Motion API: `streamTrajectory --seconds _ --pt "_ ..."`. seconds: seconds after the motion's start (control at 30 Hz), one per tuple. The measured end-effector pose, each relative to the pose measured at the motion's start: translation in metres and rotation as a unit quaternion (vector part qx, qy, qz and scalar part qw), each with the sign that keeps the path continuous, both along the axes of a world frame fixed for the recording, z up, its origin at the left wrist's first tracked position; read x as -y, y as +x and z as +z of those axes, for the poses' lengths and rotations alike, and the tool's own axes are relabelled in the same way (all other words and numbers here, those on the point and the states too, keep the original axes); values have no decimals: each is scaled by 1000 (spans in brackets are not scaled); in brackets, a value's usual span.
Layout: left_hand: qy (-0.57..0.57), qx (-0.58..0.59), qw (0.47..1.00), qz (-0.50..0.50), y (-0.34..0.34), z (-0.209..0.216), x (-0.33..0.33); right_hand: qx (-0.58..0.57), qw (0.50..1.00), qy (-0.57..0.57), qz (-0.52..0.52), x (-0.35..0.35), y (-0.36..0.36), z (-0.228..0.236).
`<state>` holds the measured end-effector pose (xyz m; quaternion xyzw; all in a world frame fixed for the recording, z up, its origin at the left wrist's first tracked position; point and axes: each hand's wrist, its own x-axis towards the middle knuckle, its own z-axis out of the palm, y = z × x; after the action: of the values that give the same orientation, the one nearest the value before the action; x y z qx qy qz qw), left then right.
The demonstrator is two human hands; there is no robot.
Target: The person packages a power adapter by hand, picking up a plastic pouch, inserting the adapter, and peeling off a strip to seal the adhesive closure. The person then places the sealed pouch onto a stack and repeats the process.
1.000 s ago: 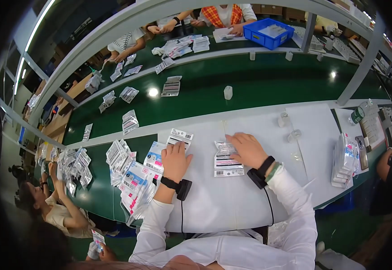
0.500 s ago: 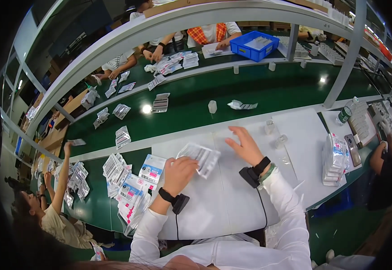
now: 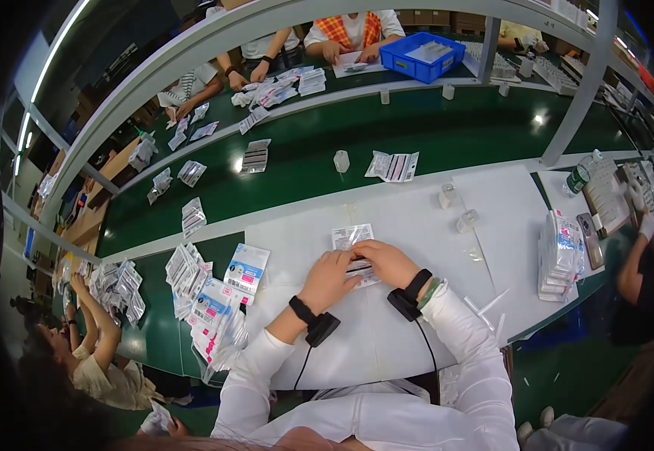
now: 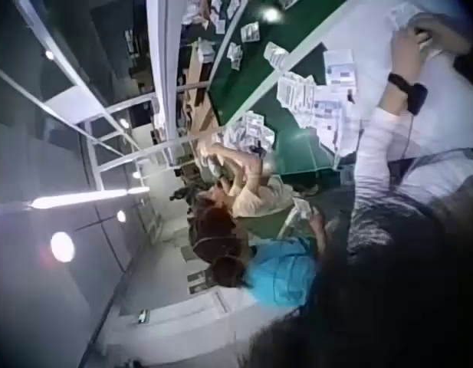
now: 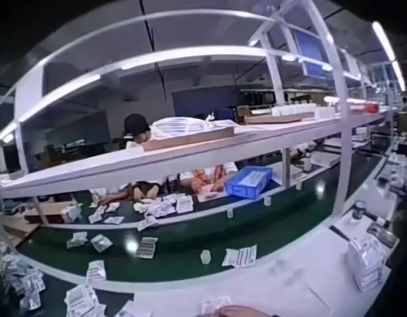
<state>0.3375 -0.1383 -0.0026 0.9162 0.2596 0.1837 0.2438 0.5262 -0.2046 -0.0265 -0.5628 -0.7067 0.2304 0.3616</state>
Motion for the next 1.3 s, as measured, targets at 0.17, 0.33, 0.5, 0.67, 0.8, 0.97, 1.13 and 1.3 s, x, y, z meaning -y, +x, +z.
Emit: streamTrajectory --seconds 0.17,0.33,0.5,0.67,0.8,0.97,1.13,1.3 --pt "49 -165 981 -85 19 16 -28 49 997 -40 -39 -4 -1 17" --pt "71 -167 962 -203 13 14 -44 125 992 -12 32 -20 5 19" --pt "-31 -87 974 -206 -5 3 -38 89 985 14 146 -32 19 0" --pt "56 -42 980 -185 -68 -5 -11 165 971 32 172 -25 15 10" --pt "25 46 980 -194 -69 10 -14 190 969 35 157 -20 16 12" --pt "137 -25 980 -143 -21 8 -33 196 969 20 147 -19 14 14" --pt "213 -17 964 -155 2 -13 -35 15 989 -67 129 -29 12 30" --pt "175 -25 980 -86 -2 -13 -18 -142 983 -118 19 -93 30 37"
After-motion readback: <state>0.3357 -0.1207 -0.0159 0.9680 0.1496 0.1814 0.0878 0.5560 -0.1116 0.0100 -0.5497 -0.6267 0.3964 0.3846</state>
